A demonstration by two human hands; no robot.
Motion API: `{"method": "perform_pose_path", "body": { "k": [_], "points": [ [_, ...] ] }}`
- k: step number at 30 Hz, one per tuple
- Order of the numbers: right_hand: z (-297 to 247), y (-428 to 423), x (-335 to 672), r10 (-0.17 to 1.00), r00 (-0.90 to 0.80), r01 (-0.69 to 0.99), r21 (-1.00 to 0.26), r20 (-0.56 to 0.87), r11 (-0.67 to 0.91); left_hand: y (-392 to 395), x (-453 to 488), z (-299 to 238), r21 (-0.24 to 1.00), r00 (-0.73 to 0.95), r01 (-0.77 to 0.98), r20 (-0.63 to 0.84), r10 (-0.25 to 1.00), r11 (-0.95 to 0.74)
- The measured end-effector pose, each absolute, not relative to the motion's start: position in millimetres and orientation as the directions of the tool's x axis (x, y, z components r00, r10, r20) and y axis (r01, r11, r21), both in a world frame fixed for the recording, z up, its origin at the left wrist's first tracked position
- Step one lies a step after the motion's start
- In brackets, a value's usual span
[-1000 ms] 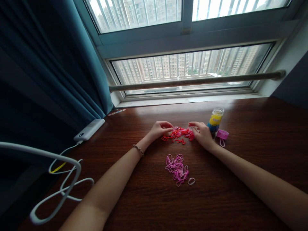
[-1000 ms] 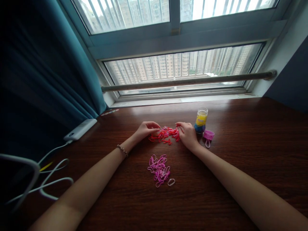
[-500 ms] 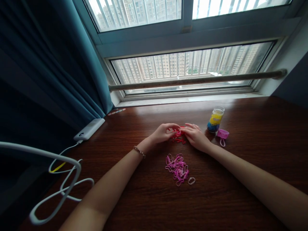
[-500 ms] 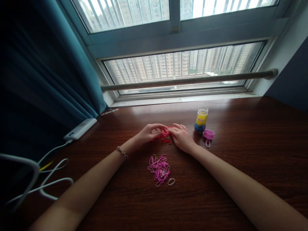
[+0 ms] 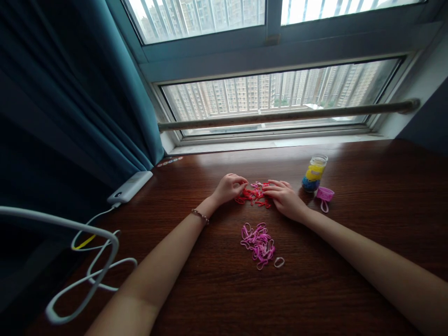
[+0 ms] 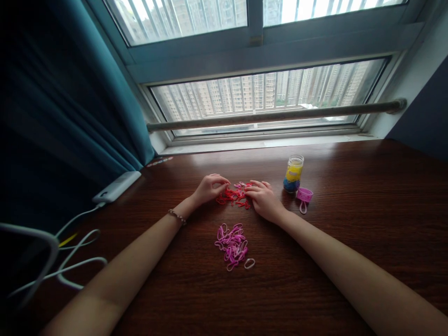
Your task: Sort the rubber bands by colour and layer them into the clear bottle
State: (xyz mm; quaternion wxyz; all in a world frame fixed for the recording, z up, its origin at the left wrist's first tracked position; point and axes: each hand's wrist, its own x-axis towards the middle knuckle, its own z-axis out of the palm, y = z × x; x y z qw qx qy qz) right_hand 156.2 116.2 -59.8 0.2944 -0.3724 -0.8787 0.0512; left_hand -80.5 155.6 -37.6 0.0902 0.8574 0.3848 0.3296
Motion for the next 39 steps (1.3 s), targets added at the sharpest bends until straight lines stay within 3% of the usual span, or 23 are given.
{"method": "perform_pose_path", "body": {
  "k": [4, 8, 16, 20, 25, 33, 39],
  "points": [
    [-59, 115, 156, 0.690, -0.552, 0.632, -0.304, 0.469, 0.713, 162, -85, -46, 0.385, 0.427, 0.651, 0.526, 0.736, -0.654],
    [-57, 113, 155, 0.686, -0.585, 0.640, -0.274, 0.433, 0.718, 162, -82, -48, 0.311, 0.471, 0.641, 0.562, 0.680, -0.702],
    [-56, 110, 151, 0.709, -0.576, 0.676, -0.251, 0.407, 0.693, 157, -74, -52, 0.204, 0.566, 0.670, 0.481, 0.669, -0.714],
    [-55, 112, 151, 0.686, -0.528, 0.647, -0.287, 0.500, 0.706, 161, -75, -55, 0.256, 0.583, 0.634, 0.462, 0.669, -0.730],
    [-53, 114, 153, 0.708, -0.338, 0.537, -0.490, 0.621, 0.686, 164, -76, -55, 0.335, 0.545, 0.619, 0.468, 0.696, -0.710],
    [-54, 115, 156, 0.827, -0.105, 0.527, -0.675, 0.552, 0.517, 159, -74, -52, 0.434, 0.504, 0.588, 0.463, 0.729, -0.682],
    [-50, 113, 155, 0.775, -0.132, 0.472, -0.649, 0.618, 0.598, 155, -74, -49, 0.529, 0.378, 0.575, 0.505, 0.776, -0.625]
  ]
}}
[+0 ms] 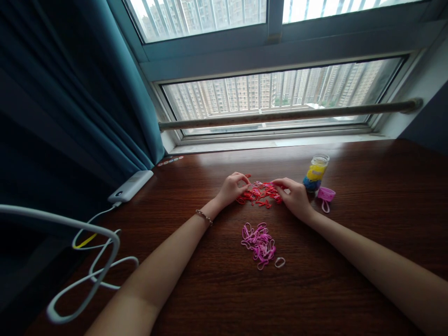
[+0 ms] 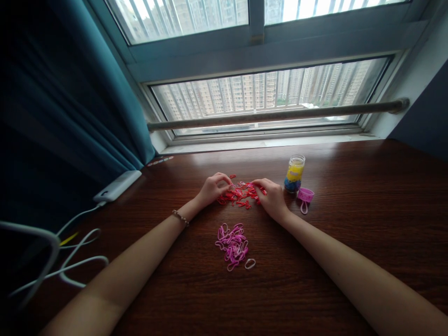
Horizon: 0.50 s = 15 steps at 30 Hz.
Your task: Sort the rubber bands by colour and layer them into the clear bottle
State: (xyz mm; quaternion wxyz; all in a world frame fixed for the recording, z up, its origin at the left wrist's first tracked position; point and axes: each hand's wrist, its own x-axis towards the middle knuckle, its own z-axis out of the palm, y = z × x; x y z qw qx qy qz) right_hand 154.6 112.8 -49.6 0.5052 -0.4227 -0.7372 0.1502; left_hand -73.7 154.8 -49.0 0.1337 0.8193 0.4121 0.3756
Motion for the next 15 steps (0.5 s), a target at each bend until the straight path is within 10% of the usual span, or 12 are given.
{"method": "perform_pose_path", "body": {
  "k": [5, 10, 15],
  "points": [
    [-35, 90, 139, 0.730, -0.359, 0.355, -0.638, 0.582, 0.683, 156, -76, -46, 0.570, 0.355, 0.509, 0.544, 0.761, -0.645],
    [-27, 61, 121, 0.432, -0.789, 0.104, -0.597, 0.438, 0.795, 157, -78, -46, 0.580, 0.333, 0.524, 0.535, 0.777, -0.623],
    [-32, 79, 132, 0.549, -0.626, 0.282, -0.497, 0.553, 0.821, 153, -75, -35, 0.679, 0.334, 0.483, 0.441, 0.833, -0.553]
  ]
}}
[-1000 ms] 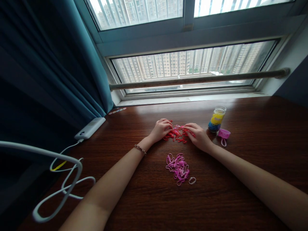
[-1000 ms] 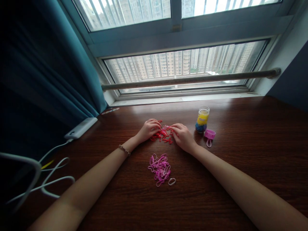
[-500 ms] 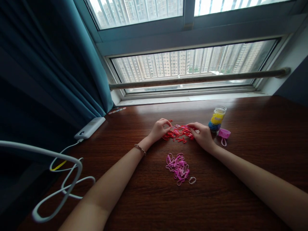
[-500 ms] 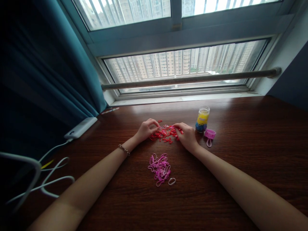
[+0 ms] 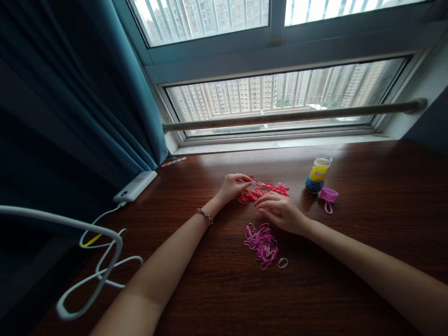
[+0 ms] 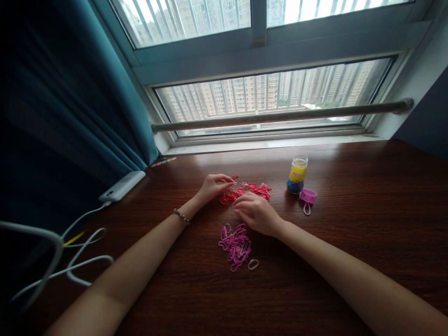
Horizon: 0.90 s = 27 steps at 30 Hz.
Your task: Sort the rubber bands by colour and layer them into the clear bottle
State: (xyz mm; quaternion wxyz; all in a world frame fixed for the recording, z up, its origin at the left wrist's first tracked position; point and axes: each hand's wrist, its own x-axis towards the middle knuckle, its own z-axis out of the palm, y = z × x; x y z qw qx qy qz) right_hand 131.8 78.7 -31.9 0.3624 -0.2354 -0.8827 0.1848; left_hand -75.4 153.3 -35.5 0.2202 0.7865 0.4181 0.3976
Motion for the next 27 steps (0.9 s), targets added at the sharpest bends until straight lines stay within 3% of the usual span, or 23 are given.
{"method": "perform_pose_path", "body": {
  "k": [2, 5, 10, 13, 15, 18, 21, 24, 27],
  "points": [
    [-38, 96, 140, 0.626, -0.515, 0.462, -0.425, 0.586, 0.778, 147, -71, -26, 0.707, 0.427, 0.449, 0.367, 0.826, -0.546],
    [-49, 118, 147, 0.693, -0.509, 0.640, -0.314, 0.511, 0.702, 134, -62, -12, 0.749, 0.618, 0.386, 0.224, 0.754, -0.538],
    [-57, 126, 146, 0.740, -0.589, 0.719, -0.209, 0.324, 0.663, 117, -46, -6, 0.765, 0.849, 0.299, 0.059, 0.525, -0.570],
    [-56, 125, 145, 0.760, -0.566, 0.732, -0.230, 0.319, 0.642, 117, -45, -7, 0.730, 0.901, 0.287, 0.015, 0.434, -0.620],
    [-55, 126, 146, 0.757, -0.557, 0.718, -0.260, 0.341, 0.646, 119, -48, -8, 0.730, 0.900, 0.295, 0.003, 0.436, -0.616],
    [-56, 129, 148, 0.726, -0.551, 0.655, -0.325, 0.412, 0.682, 127, -55, -11, 0.741, 0.833, 0.317, 0.081, 0.547, -0.592],
    [-56, 130, 151, 0.697, -0.493, 0.541, -0.444, 0.521, 0.715, 139, -63, -21, 0.660, 0.650, 0.392, 0.295, 0.701, -0.641],
    [-52, 127, 153, 0.734, -0.365, 0.447, -0.584, 0.572, 0.677, 151, -72, -36, 0.532, 0.549, 0.465, 0.455, 0.702, -0.708],
    [-49, 124, 156, 0.778, -0.235, 0.408, -0.667, 0.583, 0.623, 158, -78, -48, 0.462, 0.574, 0.475, 0.482, 0.662, -0.749]
  ]
}}
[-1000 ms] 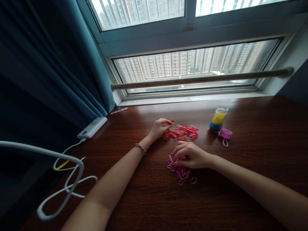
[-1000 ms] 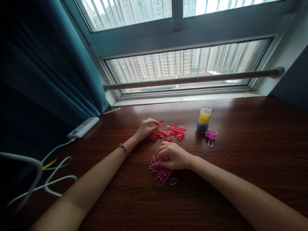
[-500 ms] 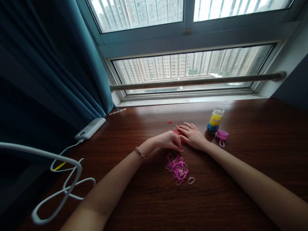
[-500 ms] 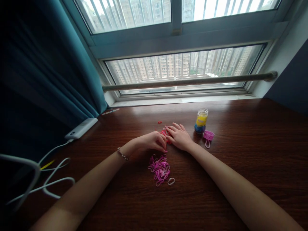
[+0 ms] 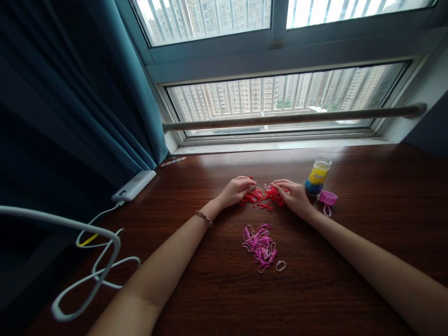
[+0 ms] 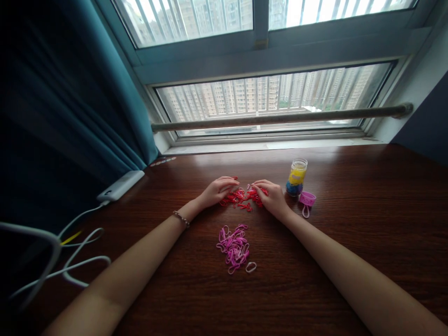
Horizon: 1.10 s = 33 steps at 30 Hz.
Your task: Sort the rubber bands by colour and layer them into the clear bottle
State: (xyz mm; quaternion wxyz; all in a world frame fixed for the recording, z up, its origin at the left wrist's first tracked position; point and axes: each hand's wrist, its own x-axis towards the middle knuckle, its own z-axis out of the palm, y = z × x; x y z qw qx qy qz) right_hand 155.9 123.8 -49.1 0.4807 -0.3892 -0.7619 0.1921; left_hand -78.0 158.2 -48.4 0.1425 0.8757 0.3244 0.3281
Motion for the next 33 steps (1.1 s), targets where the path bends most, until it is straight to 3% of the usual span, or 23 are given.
{"method": "perform_pose_path", "body": {
  "k": [6, 10, 17, 20, 22, 25, 28, 31, 33],
  "points": [
    [-55, 128, 160, 0.886, -0.077, 0.313, -0.833, 0.457, 0.457, 157, -76, -49, 0.368, 0.678, 0.472, 0.430, 0.597, -0.801],
    [-57, 130, 160, 0.917, -0.069, 0.191, -0.897, 0.393, 0.399, 156, -74, -45, 0.347, 0.719, 0.427, 0.429, 0.547, -0.835],
    [-49, 124, 155, 0.955, -0.069, -0.098, -0.955, 0.288, 0.281, 160, -77, -51, 0.359, 0.658, 0.463, 0.475, 0.585, -0.811],
    [-44, 117, 150, 0.961, -0.155, -0.151, -0.967, 0.228, 0.205, 159, -77, -52, 0.425, 0.569, 0.488, 0.508, 0.647, -0.763],
    [-40, 110, 145, 0.932, -0.305, -0.165, -0.975, 0.196, 0.151, 158, -77, -51, 0.478, 0.501, 0.504, 0.517, 0.694, -0.719],
    [-37, 98, 138, 0.809, -0.569, -0.143, -0.987, 0.145, 0.077, 157, -77, -50, 0.548, 0.417, 0.524, 0.502, 0.757, -0.652],
    [-34, 89, 135, 0.679, -0.727, -0.076, -0.994, 0.105, 0.073, 156, -76, -49, 0.606, 0.385, 0.506, 0.477, 0.790, -0.613],
    [-33, 87, 135, 0.645, -0.759, 0.009, -0.990, 0.085, 0.141, 155, -75, -48, 0.660, 0.401, 0.456, 0.445, 0.800, -0.596],
    [-33, 91, 138, 0.759, -0.630, 0.071, -0.962, 0.163, 0.265, 153, -74, -44, 0.677, 0.430, 0.423, 0.435, 0.791, -0.602]
  ]
}}
